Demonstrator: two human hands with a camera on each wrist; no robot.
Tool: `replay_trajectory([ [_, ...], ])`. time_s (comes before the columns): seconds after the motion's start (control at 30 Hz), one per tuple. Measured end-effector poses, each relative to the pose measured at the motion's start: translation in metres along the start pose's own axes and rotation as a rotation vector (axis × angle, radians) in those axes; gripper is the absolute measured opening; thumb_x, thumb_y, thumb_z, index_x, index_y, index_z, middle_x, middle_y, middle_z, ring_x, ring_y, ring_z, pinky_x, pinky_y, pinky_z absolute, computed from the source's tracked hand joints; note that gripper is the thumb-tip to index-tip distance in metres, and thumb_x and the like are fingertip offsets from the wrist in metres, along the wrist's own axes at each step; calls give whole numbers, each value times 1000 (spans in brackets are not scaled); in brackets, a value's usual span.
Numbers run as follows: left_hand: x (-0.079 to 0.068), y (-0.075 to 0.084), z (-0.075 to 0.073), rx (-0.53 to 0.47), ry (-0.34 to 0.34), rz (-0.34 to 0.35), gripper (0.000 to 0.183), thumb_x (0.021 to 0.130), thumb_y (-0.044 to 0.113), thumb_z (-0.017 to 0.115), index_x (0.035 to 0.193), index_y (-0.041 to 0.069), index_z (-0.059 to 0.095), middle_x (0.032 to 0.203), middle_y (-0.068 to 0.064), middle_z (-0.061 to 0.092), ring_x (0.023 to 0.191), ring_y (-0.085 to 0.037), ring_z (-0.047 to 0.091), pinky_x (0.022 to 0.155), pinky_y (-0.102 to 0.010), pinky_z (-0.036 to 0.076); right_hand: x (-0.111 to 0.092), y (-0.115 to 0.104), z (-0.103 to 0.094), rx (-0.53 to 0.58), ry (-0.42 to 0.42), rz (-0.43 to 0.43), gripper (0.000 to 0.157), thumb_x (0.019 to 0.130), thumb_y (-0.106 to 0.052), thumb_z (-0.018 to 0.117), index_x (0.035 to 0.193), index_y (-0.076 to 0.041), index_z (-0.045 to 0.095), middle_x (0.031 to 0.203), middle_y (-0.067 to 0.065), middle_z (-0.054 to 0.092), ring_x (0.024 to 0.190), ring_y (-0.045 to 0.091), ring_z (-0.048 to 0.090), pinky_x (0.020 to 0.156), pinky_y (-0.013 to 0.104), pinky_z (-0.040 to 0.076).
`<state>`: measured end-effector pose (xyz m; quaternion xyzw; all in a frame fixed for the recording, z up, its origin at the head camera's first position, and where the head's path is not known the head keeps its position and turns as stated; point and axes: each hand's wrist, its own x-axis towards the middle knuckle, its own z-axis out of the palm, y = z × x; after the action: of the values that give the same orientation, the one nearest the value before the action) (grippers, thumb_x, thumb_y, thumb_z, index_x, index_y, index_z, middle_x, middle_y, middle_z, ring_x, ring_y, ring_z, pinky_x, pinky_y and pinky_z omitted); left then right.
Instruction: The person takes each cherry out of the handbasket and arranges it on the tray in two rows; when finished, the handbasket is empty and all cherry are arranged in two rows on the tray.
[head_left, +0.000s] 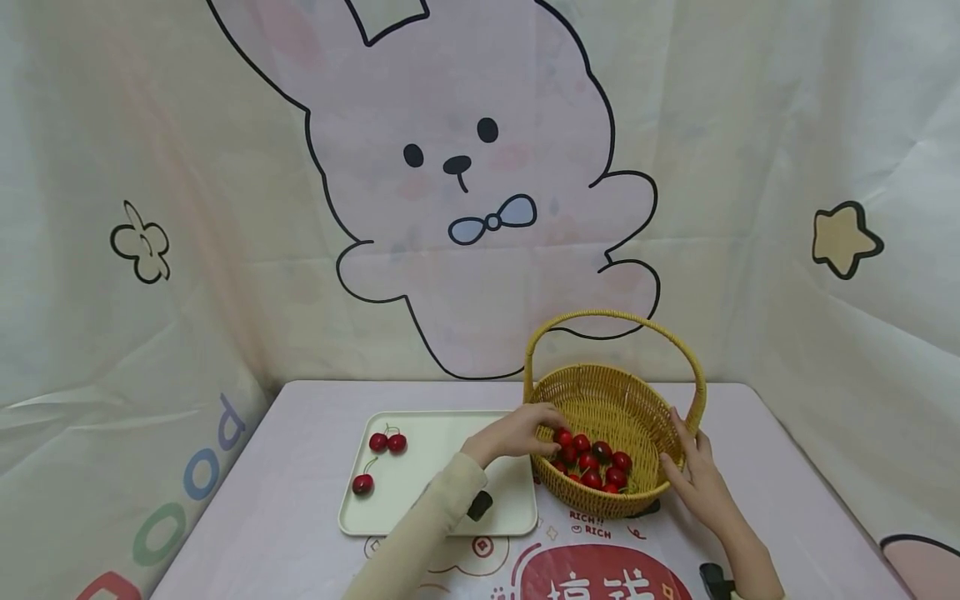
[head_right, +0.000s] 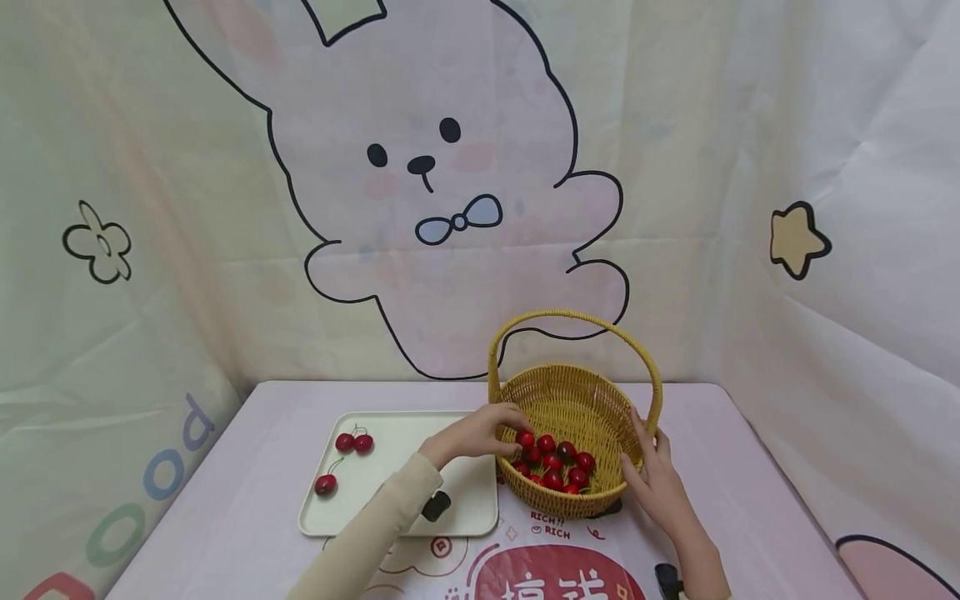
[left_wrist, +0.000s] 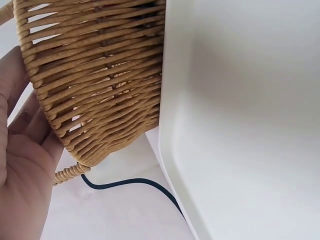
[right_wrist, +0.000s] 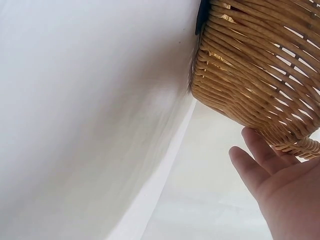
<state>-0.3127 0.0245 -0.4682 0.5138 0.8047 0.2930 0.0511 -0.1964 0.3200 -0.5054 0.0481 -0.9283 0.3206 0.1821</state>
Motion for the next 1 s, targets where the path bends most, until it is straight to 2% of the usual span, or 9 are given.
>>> replay_trajectory([
  [0.3,-10,11,-3,-39,122,22,29,86,14,65,115,14,63,114,4,60,105,-2,53,90,-19,46,0,0,0,-5,-1,2,76,91,-16,54,150,-24,7,138,37,18,111,62,38,77,75,35],
  [0.4,-14,14,-3,-19,143,24,30,87,15,65,116,16,63,115,4,60,107,-3,53,92,-17,44,0,0,0,-8,0,3,76,91,-16,54,150,-24,7,138,37,18,111,62,38,77,75,35],
  [0.6,-23,19,-4,2,186,22,29,86,15,66,115,15,63,113,3,60,106,-5,54,90,-24,48,0,0,1,-6,8,-9,75,91,-15,54,150,-22,8,137,38,19,110,62,38,76,75,35],
  [0.73,-31,24,-6,7,201,4,29,87,18,66,116,16,63,114,4,59,110,-6,52,94,-22,44,0,1,1,-3,11,-17,75,91,-15,55,150,-19,10,136,38,19,110,63,38,75,75,35],
  [0.93,-43,28,-8,26,216,-2,31,86,21,66,117,16,63,111,5,57,104,-5,53,89,-25,48,0,1,1,-4,6,-9,75,91,-16,55,150,-21,9,137,37,18,110,62,38,75,75,36],
  [1.0,-47,29,-8,36,227,3,31,86,22,67,116,16,63,110,6,57,102,-4,53,88,-23,48,0,0,1,-4,6,-7,75,91,-16,55,150,-21,9,137,37,18,110,62,38,75,75,36],
])
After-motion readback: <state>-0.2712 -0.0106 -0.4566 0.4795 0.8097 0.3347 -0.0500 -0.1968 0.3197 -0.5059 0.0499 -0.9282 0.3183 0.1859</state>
